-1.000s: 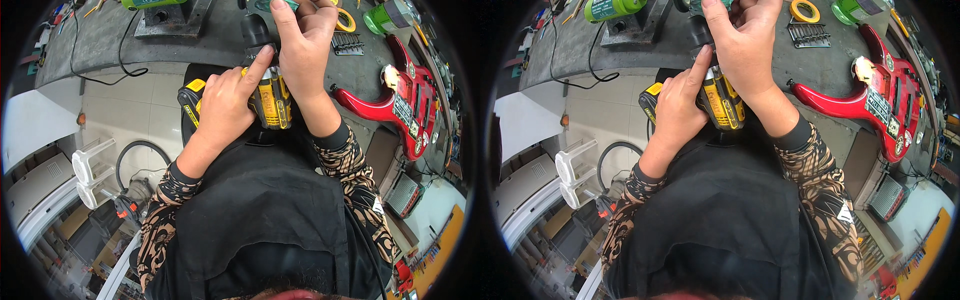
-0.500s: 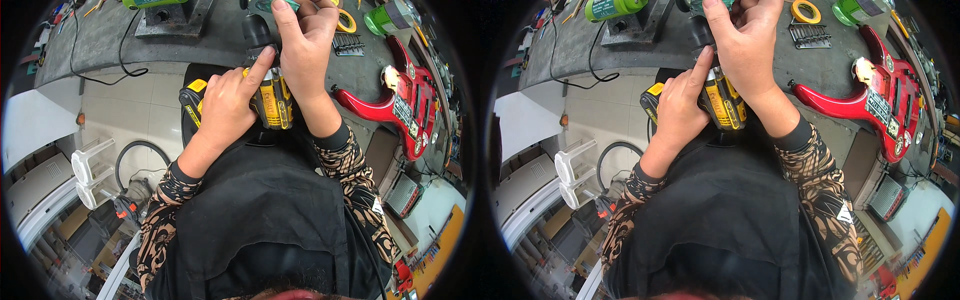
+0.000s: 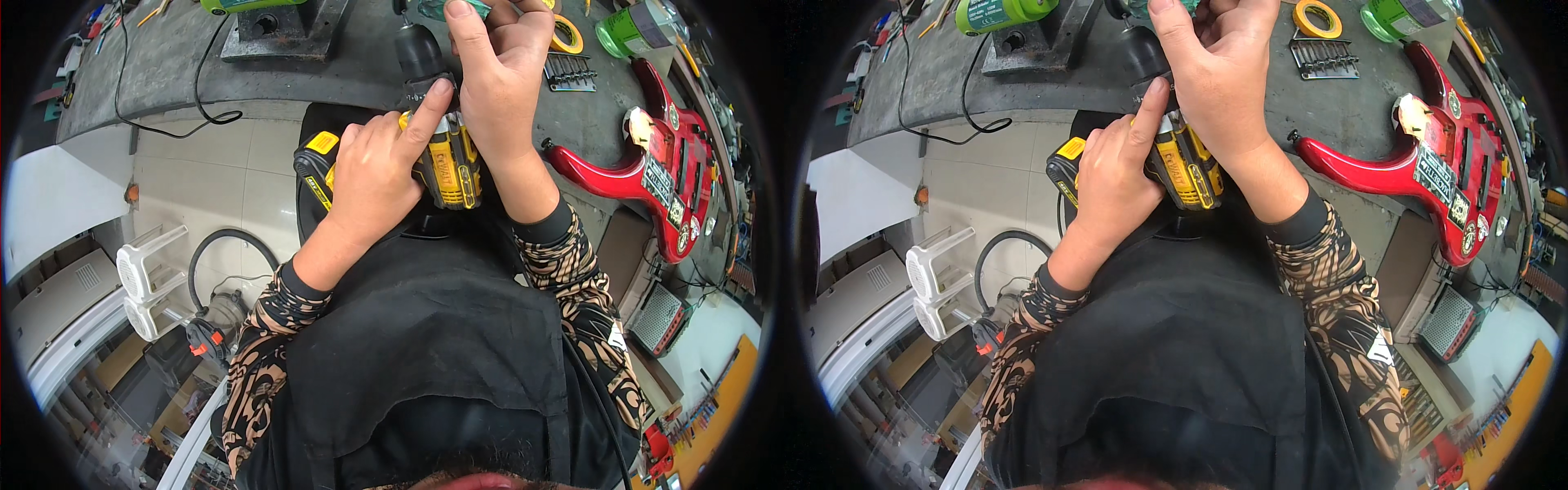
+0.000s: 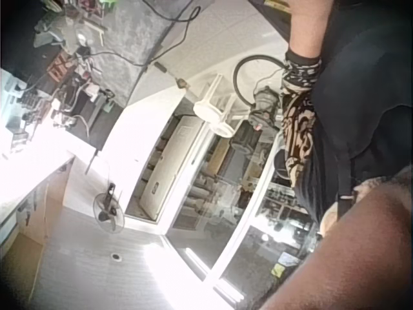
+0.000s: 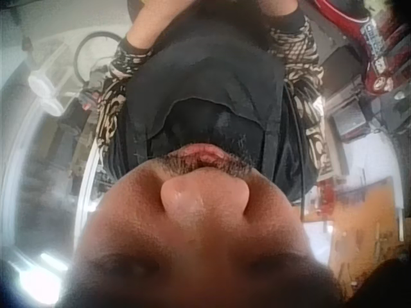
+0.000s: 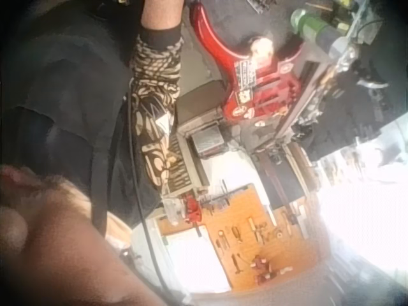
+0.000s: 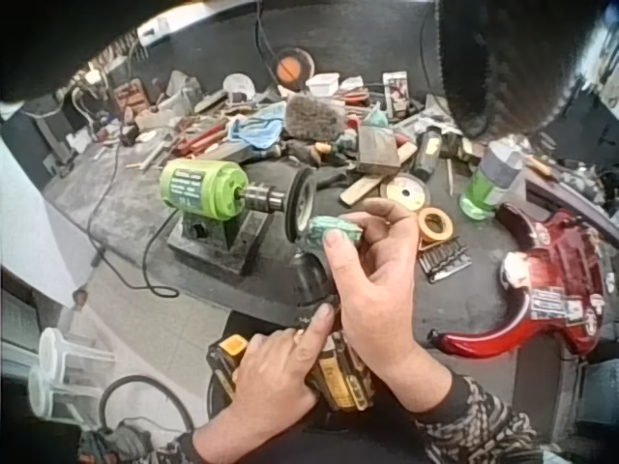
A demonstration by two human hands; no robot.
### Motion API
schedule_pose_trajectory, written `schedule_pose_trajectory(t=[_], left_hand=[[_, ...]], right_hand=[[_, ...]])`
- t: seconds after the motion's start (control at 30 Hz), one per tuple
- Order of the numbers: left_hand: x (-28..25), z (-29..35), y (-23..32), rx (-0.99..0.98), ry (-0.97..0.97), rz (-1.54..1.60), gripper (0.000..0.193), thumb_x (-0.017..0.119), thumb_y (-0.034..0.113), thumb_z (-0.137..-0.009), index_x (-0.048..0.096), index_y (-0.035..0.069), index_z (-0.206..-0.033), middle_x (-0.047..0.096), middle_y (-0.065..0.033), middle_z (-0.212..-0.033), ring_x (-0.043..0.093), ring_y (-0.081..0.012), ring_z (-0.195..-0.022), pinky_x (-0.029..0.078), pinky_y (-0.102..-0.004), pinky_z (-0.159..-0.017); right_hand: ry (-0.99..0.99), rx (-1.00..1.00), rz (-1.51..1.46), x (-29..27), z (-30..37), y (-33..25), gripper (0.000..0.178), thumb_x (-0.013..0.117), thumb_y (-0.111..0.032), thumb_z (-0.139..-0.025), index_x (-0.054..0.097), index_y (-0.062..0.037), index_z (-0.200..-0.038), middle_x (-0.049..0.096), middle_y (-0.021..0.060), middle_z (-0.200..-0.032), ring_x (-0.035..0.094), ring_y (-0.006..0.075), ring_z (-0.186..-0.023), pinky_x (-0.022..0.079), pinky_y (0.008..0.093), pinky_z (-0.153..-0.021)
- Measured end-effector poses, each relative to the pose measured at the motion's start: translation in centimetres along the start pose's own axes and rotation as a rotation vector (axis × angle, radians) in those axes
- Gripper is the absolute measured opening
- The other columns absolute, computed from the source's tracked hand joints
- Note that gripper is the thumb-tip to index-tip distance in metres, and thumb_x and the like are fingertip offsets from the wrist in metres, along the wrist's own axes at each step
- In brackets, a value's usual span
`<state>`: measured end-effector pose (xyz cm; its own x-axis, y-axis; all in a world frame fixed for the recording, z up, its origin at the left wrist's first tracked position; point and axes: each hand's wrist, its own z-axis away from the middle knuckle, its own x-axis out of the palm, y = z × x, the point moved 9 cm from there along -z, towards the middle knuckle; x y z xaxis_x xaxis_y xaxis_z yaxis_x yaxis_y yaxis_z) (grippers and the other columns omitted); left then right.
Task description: The person uses a power drill to polish a small green object, then wipes the drill chuck with a cloth. They handle a small metal screw and a black electronic component, moving between a workbench and a bathroom area. In the bathroom, they scrub the electronic component with a brush and soap under running water.
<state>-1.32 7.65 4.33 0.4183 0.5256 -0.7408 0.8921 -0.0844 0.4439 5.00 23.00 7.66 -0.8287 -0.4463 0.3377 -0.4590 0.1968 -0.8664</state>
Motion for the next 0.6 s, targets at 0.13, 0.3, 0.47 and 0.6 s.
schedule_pose_trajectory(t=[0.13,0.3,0.47,0.6], left_hand=[[-0.06,0.05,0.04,-0.001,0.013,0.003,0.102,0.070,-0.008,-0.079,0.042,0.027,-0.171,0.058,-0.0073,-0.083,0.062,-0.0287,-0.077,0.041,-0.0418,-0.068],[0.08,0.14,0.01,-0.004,0.012,0.000,0.103,0.071,-0.008,-0.079,0.042,0.027,-0.171,0.058,-0.0074,-0.083,0.062,-0.0287,-0.076,0.041,-0.0420,-0.068],[0.09,0.19,-0.04,-0.038,0.013,0.048,0.103,0.072,-0.007,-0.078,0.042,0.025,-0.171,0.058,-0.0077,-0.083,0.062,-0.0288,-0.076,0.041,-0.0423,-0.068],[0.21,0.26,0.05,-0.013,0.029,0.013,0.102,0.071,-0.007,-0.078,0.043,0.025,-0.171,0.058,-0.0080,-0.084,0.061,-0.0292,-0.077,0.040,-0.0421,-0.069]], right_hand=[[-0.003,0.026,0.024,0.17,0.02,-0.14,0.041,0.066,-0.005,-0.109,0.040,0.0011,-0.140,0.059,0.0086,-0.119,0.059,0.0099,-0.102,0.051,0.0228,-0.085],[-0.003,0.030,0.005,0.20,-0.03,-0.04,0.042,0.066,-0.006,-0.109,0.040,0.0014,-0.140,0.059,0.0086,-0.119,0.059,0.0103,-0.103,0.051,0.0230,-0.085],[0.009,-0.011,0.028,0.13,-0.06,-0.20,0.043,0.067,-0.007,-0.109,0.040,0.0014,-0.141,0.060,0.0091,-0.120,0.060,0.0106,-0.103,0.052,0.0235,-0.086],[0.021,-0.012,0.057,-0.17,0.25,-0.34,0.042,0.066,-0.007,-0.109,0.041,0.0008,-0.141,0.061,0.0090,-0.120,0.060,0.0107,-0.102,0.052,0.0237,-0.085]])
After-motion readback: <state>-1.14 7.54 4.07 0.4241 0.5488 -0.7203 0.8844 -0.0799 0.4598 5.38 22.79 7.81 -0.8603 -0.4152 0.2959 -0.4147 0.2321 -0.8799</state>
